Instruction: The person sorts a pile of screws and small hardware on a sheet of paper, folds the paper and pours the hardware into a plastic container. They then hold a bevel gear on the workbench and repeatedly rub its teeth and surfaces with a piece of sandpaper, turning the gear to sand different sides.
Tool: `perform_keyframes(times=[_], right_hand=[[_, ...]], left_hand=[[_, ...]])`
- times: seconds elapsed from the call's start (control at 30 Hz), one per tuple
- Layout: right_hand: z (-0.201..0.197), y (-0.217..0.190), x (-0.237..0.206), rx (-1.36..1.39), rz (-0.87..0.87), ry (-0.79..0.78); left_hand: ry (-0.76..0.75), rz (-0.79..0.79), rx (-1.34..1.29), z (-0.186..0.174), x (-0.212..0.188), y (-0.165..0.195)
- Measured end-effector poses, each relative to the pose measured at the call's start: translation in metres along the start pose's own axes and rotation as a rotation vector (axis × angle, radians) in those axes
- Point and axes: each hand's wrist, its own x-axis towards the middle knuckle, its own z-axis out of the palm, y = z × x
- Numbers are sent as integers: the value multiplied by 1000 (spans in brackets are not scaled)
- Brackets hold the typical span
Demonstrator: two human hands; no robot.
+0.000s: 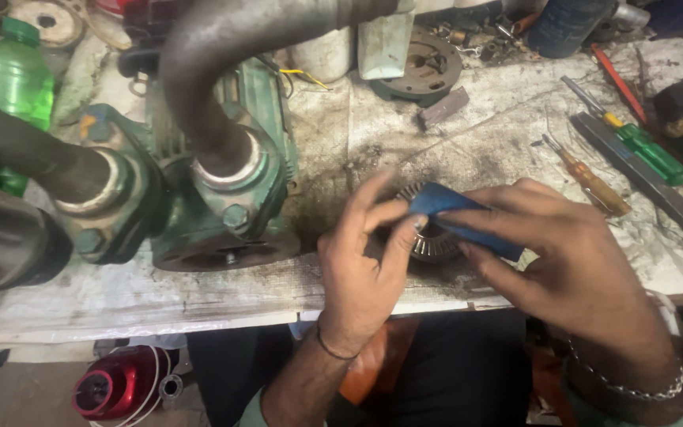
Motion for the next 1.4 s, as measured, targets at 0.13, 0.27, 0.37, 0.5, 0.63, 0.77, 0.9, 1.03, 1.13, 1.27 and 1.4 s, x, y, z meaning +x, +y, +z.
perform_keyframes(times=[0.13, 0.27, 0.37, 0.5, 0.63, 0.77, 0.9, 1.03, 1.13, 1.27, 1.4], right_hand=[[-1, -3, 3, -191, -24, 50], [-12, -12, 4, -326, 127, 149], [-17, -18, 3, -335, 194, 217], [-17, -17, 4, -390, 296, 130], [-12, -12, 10, -556, 472, -242], [-7, -12, 14, -524, 529, -376], [-2, -12, 11, -445, 302, -366], [1, -11, 3, -485, 371, -386], [3, -16, 1, -495, 263, -298], [3, -26, 4, -494, 183, -198], [9, -26, 8, -517, 121, -96]], left_hand=[[70, -40, 18, 1, 2, 1], [133, -76, 93, -1, 7, 5], [123, -275, 198, -2, 10, 8], [154, 189, 415, -3, 11, 10], [46, 175, 517, -1, 11, 9], [-198, 65, 408, 0, 9, 10], [-259, 78, 612, 5, 11, 9], [-264, -10, 533, 7, 12, 10], [-258, -43, 508, 7, 11, 10], [-240, 2, 500, 6, 9, 13], [-249, 29, 520, 7, 11, 14]])
